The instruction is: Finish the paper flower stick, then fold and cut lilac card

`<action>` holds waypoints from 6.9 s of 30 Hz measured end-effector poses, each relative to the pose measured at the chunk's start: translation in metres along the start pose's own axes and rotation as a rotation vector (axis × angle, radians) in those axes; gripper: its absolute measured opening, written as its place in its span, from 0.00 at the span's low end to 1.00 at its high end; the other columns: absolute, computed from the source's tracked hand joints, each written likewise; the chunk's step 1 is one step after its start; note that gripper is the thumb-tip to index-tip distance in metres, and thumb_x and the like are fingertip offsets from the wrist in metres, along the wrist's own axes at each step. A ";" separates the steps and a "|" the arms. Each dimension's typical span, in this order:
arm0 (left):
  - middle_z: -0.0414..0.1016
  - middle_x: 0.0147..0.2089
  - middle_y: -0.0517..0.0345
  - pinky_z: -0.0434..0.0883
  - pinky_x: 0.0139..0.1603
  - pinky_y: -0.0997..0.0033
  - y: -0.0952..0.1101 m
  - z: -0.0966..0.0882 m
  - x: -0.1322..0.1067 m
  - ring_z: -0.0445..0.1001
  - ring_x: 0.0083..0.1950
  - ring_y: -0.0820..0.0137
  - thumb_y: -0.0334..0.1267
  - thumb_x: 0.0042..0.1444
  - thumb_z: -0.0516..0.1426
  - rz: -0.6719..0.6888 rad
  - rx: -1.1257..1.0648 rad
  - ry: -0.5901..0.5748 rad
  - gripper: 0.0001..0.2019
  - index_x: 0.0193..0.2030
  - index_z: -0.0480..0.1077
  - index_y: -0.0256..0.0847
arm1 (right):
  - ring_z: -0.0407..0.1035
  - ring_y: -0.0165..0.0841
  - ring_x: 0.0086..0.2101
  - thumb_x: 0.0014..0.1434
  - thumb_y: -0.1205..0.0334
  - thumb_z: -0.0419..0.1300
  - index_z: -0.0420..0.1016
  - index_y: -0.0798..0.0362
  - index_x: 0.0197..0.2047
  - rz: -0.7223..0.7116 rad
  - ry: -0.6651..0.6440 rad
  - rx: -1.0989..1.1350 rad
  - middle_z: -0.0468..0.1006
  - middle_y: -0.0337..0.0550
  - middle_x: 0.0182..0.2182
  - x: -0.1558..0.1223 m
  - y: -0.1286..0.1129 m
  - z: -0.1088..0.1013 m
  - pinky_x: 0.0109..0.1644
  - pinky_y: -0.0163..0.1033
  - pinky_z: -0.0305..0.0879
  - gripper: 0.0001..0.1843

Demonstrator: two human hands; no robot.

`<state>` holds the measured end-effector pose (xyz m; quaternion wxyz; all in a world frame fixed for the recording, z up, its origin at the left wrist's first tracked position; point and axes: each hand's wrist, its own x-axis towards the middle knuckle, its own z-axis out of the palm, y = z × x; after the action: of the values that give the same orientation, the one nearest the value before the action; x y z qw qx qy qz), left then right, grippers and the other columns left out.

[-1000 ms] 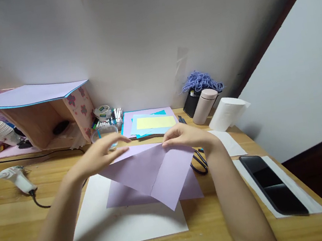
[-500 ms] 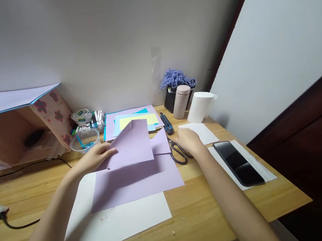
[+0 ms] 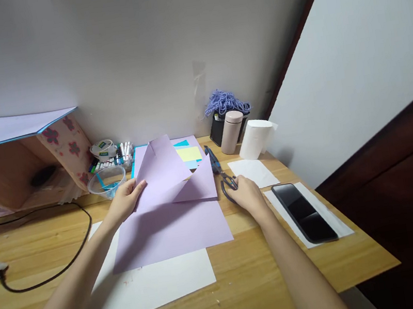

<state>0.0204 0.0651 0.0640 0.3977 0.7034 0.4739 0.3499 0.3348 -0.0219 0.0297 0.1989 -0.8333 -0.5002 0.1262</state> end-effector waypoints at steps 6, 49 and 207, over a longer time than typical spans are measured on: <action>0.53 0.13 0.70 0.51 0.10 0.80 0.003 0.002 -0.002 0.55 0.11 0.78 0.50 0.55 0.50 0.048 0.019 0.041 0.16 0.24 0.57 0.41 | 0.60 0.28 0.19 0.47 0.36 0.56 0.59 0.50 0.29 0.026 -0.053 0.978 0.65 0.36 0.22 -0.007 -0.018 -0.003 0.25 0.36 0.61 0.25; 0.54 0.17 0.68 0.52 0.20 0.77 0.002 0.010 -0.005 0.56 0.18 0.77 0.47 0.58 0.49 0.121 0.160 0.030 0.16 0.24 0.57 0.40 | 0.59 0.21 0.16 0.48 0.28 0.45 0.64 0.54 0.35 -0.216 -0.890 1.078 0.61 0.31 0.20 -0.066 -0.058 0.055 0.25 0.36 0.69 0.35; 0.71 0.28 0.58 0.61 0.25 0.77 0.000 0.018 -0.004 0.66 0.28 0.71 0.57 0.51 0.50 -0.175 -0.110 -0.259 0.23 0.32 0.71 0.36 | 0.54 0.20 0.11 0.45 0.30 0.53 0.60 0.52 0.31 -0.082 -0.775 1.122 0.60 0.28 0.16 -0.081 -0.071 0.069 0.11 0.28 0.58 0.31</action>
<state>0.0344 0.0569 0.0557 0.5226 0.6758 0.4581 0.2456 0.2132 -0.0497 0.0014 0.4119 -0.4791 -0.4253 0.6479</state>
